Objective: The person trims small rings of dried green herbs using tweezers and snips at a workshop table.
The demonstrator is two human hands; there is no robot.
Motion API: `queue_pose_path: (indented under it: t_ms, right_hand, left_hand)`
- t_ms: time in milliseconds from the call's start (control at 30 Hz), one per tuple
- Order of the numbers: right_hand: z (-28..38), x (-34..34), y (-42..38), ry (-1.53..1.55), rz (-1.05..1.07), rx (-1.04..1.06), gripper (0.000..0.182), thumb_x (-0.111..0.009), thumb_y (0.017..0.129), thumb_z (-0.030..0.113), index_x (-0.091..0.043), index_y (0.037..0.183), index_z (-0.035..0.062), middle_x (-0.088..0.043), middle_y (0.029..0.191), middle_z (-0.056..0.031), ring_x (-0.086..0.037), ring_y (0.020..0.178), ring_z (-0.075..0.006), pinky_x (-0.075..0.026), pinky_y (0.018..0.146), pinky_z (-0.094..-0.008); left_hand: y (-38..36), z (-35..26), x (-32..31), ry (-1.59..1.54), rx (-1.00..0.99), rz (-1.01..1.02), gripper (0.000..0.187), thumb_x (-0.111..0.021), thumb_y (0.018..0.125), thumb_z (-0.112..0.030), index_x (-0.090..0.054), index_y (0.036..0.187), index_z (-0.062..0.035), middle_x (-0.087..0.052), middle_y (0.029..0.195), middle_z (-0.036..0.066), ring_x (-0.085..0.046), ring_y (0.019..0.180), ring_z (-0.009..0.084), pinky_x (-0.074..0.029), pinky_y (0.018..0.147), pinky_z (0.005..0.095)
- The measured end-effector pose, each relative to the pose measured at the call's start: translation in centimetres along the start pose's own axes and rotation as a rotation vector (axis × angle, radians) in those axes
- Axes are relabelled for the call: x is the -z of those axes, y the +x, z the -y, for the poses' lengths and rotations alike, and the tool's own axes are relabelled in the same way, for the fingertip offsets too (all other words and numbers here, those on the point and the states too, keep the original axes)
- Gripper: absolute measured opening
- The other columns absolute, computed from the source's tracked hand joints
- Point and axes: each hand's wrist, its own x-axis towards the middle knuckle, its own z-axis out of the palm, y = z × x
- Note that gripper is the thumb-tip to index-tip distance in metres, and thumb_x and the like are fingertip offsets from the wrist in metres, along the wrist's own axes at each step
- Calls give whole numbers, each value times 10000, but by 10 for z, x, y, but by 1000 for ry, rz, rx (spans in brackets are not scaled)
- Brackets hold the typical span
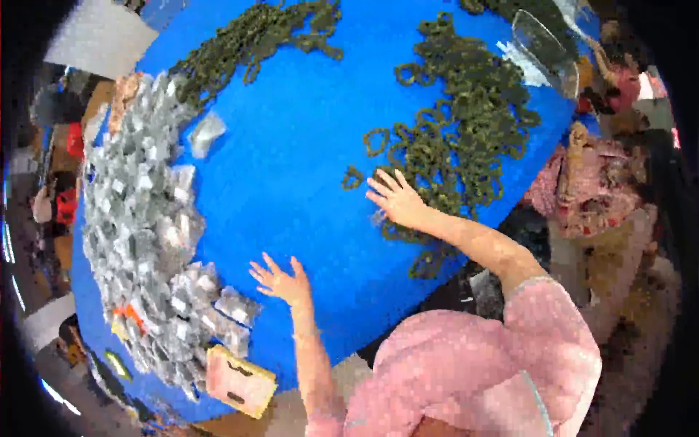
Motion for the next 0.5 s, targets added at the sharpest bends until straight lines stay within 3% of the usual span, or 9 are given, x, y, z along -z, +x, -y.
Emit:
queue_pose_path:
  t_ms: [133,233,300,400,467,500]
  right_hand:
    - [-3,20,-8,167,-119,-11,510,-630,801,162,-491,1292,143,-364,1448,-82,-251,1371,-336,-212,1090,-563]
    - [-4,41,-23,213,-275,-188,469,-585,810,131,-507,1272,151,-380,1433,-107,-274,1354,-345,-239,1075,-576]
    - [-12,50,-40,164,-358,-515,455,-566,813,106,-514,1261,162,-378,1430,-123,-279,1349,-359,-252,1067,-577]
    - [-29,38,-83,152,-485,-669,493,-548,815,84,-493,1298,170,-368,1434,-142,-281,1338,-389,-255,1051,-599]
    - [-33,29,-110,38,-515,-1005,474,-508,874,129,-460,1345,166,-345,1450,-159,-296,1317,-416,-256,1049,-581]
    - [-35,11,-124,148,-520,-1032,462,-490,903,165,-446,1363,161,-329,1460,-163,-296,1315,-425,-262,1048,-560]
  left_hand:
    - [-51,-21,-1,-37,33,99,716,-612,838,-330,-295,1437,-100,-128,1517,243,-90,1398,445,-131,1030,680]
    - [-67,-28,-2,-48,28,152,713,-606,843,-341,-294,1438,-100,-131,1517,242,-93,1398,444,-127,1033,679]
    - [-72,-29,-3,-53,39,203,710,-600,849,-352,-294,1438,-100,-134,1516,241,-96,1398,443,-124,1035,677]
    - [-72,-36,-6,-57,-11,233,711,-597,851,-360,-294,1438,-99,-138,1516,241,-100,1398,440,-119,1041,672]
    - [-67,-37,-6,-76,-43,254,711,-593,852,-369,-294,1439,-99,-142,1515,241,-105,1398,437,-115,1046,668]
    - [-63,-35,-7,-81,-46,248,711,-593,852,-369,-294,1439,-99,-142,1515,241,-105,1398,437,-115,1046,668]
